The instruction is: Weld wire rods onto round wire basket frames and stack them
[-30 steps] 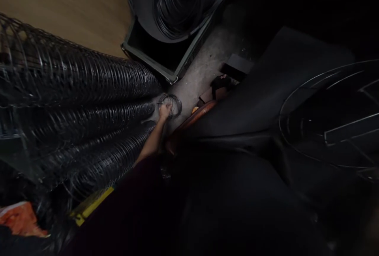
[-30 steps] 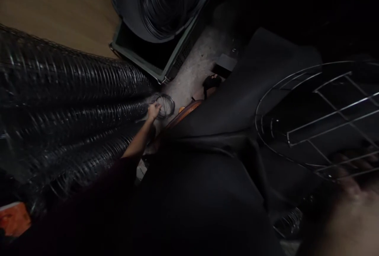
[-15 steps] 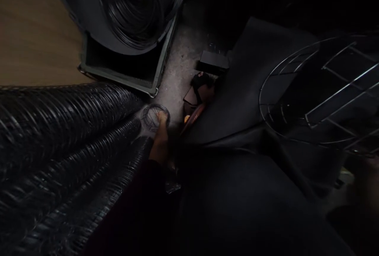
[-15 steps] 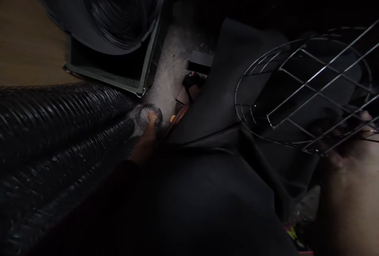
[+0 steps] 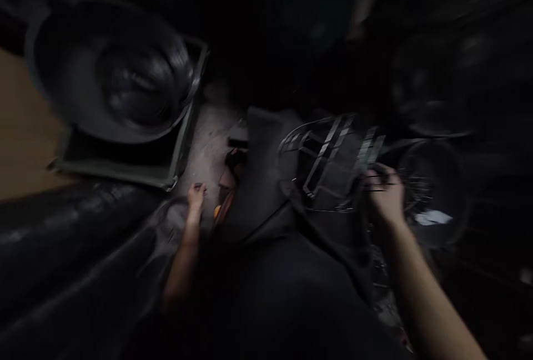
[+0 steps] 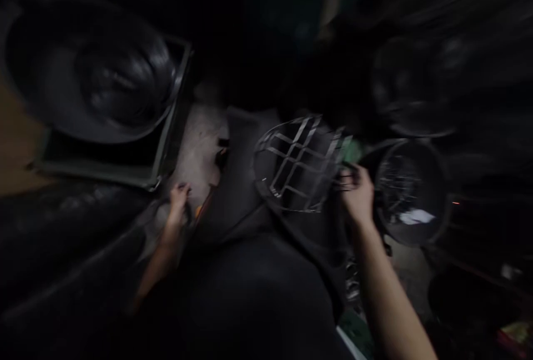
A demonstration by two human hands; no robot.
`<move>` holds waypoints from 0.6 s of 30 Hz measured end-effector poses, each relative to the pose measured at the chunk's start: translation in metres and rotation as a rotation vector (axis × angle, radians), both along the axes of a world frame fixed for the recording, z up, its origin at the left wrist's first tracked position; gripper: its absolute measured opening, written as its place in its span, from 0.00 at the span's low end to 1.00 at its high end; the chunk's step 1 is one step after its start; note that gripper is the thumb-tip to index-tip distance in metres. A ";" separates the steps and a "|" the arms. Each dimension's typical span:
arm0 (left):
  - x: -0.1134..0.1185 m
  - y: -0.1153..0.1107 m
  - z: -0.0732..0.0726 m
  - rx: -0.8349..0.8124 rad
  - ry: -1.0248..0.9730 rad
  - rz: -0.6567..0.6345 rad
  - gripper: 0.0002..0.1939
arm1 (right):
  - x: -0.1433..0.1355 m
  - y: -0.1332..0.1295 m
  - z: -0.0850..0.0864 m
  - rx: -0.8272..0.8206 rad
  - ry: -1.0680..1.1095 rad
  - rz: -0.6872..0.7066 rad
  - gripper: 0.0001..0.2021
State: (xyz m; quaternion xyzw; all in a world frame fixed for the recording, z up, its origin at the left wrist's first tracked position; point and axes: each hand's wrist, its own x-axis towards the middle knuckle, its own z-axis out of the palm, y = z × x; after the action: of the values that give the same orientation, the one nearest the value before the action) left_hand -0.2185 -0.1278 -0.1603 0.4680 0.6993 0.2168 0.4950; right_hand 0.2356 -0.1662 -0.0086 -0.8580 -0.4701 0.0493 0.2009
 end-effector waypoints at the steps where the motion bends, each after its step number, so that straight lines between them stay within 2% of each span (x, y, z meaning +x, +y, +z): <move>1: 0.015 0.023 0.005 0.046 -0.045 0.025 0.25 | 0.004 0.009 0.008 -0.003 0.012 0.001 0.24; 3: 0.052 0.066 0.031 0.168 -0.145 0.034 0.30 | 0.020 0.041 0.031 0.085 0.012 0.006 0.23; 5: 0.091 0.096 0.072 0.295 -0.231 -0.023 0.29 | 0.046 0.088 0.070 0.253 -0.019 0.045 0.21; 8: 0.149 0.108 0.133 0.541 -0.336 -0.273 0.24 | 0.087 0.172 0.146 0.493 -0.175 0.157 0.16; 10: 0.183 0.103 0.156 0.694 -0.297 -0.436 0.22 | 0.108 0.229 0.193 0.528 -0.313 0.211 0.14; 12: 0.209 0.098 0.160 0.807 -0.169 -0.511 0.19 | 0.122 0.281 0.226 0.406 -0.452 0.237 0.13; 14: 0.223 0.096 0.155 0.898 -0.057 -0.485 0.16 | 0.127 0.322 0.243 0.166 -0.597 0.290 0.14; 16: 0.228 0.097 0.149 0.984 -0.016 -0.405 0.13 | 0.128 0.347 0.248 -0.024 -0.687 0.363 0.14; 18: 0.227 0.101 0.148 1.047 -0.001 -0.348 0.11 | 0.126 0.356 0.247 -0.088 -0.728 0.414 0.12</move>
State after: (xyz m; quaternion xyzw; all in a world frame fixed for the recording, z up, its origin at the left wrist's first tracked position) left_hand 0.0088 -0.0271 -0.0126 0.7601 0.4101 0.4510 0.2251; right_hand 0.3619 0.1899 0.2382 -0.7145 -0.6705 -0.1978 -0.0293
